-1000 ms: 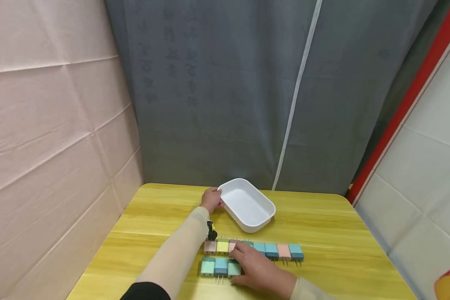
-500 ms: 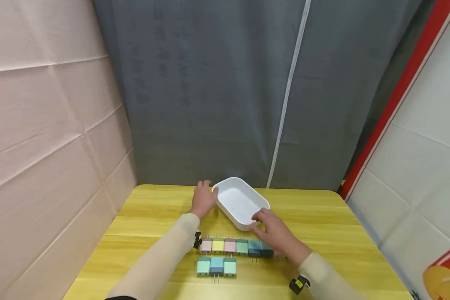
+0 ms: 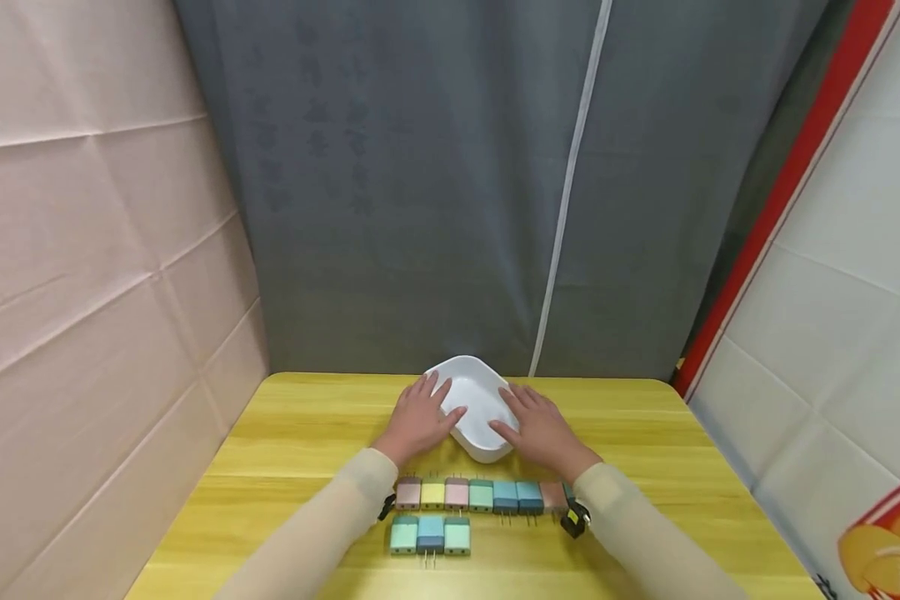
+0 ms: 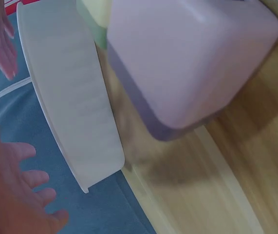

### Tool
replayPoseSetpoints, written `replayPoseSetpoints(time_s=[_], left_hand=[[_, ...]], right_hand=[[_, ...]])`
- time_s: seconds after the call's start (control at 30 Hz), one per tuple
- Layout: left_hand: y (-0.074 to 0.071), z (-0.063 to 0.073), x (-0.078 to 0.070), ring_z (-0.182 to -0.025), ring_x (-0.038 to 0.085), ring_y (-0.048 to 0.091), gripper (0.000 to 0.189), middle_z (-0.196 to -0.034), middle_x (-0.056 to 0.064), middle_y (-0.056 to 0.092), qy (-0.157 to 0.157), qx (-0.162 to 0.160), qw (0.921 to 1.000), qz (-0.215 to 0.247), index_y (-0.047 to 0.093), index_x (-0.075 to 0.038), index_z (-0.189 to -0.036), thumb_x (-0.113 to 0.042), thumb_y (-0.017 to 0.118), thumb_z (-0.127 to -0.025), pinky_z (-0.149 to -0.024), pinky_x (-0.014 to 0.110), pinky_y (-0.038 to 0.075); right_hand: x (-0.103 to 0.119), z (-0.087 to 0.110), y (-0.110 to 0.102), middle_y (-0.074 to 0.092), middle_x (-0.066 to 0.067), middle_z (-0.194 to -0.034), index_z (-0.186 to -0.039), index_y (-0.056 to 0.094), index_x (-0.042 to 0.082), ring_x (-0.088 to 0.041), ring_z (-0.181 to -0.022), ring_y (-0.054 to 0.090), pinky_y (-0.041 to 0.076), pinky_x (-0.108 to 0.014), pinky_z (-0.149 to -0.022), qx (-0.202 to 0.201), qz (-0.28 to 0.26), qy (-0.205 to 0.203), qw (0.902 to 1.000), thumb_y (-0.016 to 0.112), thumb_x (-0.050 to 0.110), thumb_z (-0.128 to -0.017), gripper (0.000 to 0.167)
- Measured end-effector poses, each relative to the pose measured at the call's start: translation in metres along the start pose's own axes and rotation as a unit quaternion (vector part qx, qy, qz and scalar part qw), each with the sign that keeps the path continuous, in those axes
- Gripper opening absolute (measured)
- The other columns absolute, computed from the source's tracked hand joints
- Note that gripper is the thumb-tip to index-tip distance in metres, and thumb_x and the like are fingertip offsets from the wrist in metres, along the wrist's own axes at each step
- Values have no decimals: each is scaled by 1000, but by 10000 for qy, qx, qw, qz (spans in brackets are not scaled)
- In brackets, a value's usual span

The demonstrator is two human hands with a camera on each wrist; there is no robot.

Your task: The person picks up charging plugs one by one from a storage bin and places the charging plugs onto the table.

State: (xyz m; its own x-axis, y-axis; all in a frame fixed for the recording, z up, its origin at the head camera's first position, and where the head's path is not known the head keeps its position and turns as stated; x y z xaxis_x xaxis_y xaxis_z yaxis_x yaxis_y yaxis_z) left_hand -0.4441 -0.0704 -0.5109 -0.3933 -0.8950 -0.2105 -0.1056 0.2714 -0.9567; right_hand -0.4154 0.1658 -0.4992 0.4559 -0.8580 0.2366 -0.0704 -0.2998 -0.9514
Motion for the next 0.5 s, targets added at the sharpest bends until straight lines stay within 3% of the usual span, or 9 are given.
replayPoseSetpoints(time_s=[0.2,0.5], left_hand=[[1,1,-2,-166,43,24,83,-180,19,27,149,4,9997,-211,41,-13,-172,-71,34,-112,-132,69,25],[8,-2,-3,-167,43,19,86,-182,18,21,65,211,9995,-230,35,-17,-175,-75,29,-111,-133,70,18]], right_hand=[[0,-17,9,25,-18,-181,-175,33,13,-47,-165,23,21,-71,-132,218,-35,181,9996,46,68,-111,85],[-8,-29,24,24,-16,-181,-175,34,13,-46,-166,21,19,-76,-130,284,12,126,9995,39,76,-108,91]])
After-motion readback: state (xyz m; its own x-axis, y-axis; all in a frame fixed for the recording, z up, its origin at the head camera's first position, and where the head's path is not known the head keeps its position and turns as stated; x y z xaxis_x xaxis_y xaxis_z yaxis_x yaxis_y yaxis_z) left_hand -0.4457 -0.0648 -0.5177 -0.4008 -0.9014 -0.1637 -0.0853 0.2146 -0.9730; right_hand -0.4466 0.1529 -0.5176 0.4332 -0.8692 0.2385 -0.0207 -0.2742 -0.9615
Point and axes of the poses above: each hand's wrist, its own z-axis away from the middle knuckle, its own y-axis out of the palm, x = y × z, the point moved 5 cm from there along -z, towards the middle knuckle
